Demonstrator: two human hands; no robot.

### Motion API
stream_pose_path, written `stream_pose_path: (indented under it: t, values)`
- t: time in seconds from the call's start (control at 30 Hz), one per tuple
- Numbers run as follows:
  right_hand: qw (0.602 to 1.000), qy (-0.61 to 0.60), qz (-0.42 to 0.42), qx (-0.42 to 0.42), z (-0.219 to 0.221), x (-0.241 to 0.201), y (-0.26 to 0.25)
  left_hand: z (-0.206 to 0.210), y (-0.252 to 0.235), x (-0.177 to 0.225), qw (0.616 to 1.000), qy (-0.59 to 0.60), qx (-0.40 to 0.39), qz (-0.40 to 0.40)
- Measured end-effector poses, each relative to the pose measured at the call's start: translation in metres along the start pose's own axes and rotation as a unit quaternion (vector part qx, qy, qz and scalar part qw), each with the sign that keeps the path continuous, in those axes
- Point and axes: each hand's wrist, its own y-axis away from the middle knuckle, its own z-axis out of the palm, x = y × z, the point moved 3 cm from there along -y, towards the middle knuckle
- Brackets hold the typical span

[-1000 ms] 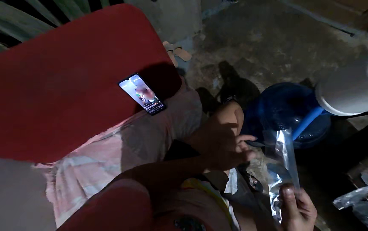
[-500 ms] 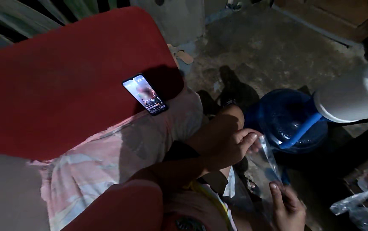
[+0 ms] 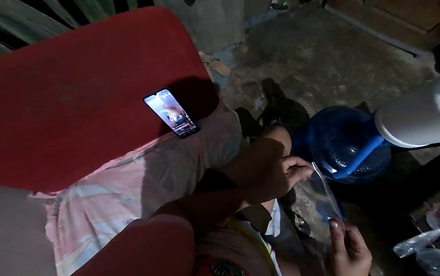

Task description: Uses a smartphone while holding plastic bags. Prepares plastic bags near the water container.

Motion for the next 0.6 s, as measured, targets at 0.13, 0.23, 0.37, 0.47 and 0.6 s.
stream_pose_path:
  t: [0.13,0.23,0.37,0.47,0.6]
  values:
    - [0.996,0.085,0.004,0.041,-0.004,0.002,-0.001,0.001,0.001,0.009,0.999,-0.037,0.02,0.029]
    - [0.985,0.16,-0.007,0.065,-0.009,0.003,-0.002,0.006,0.002,0.012,0.995,-0.023,0.069,0.066]
    - [0.983,0.165,-0.016,0.079,-0.013,0.003,-0.003,0.009,0.004,0.013,0.993,-0.079,0.052,0.075]
    - [0.992,0.097,-0.039,0.065,-0.011,0.007,0.0,0.014,0.006,0.009,0.989,-0.137,0.011,0.061]
    - [0.998,-0.049,-0.026,0.028,-0.003,0.008,0.002,0.027,0.008,-0.006,0.974,-0.177,-0.044,0.135]
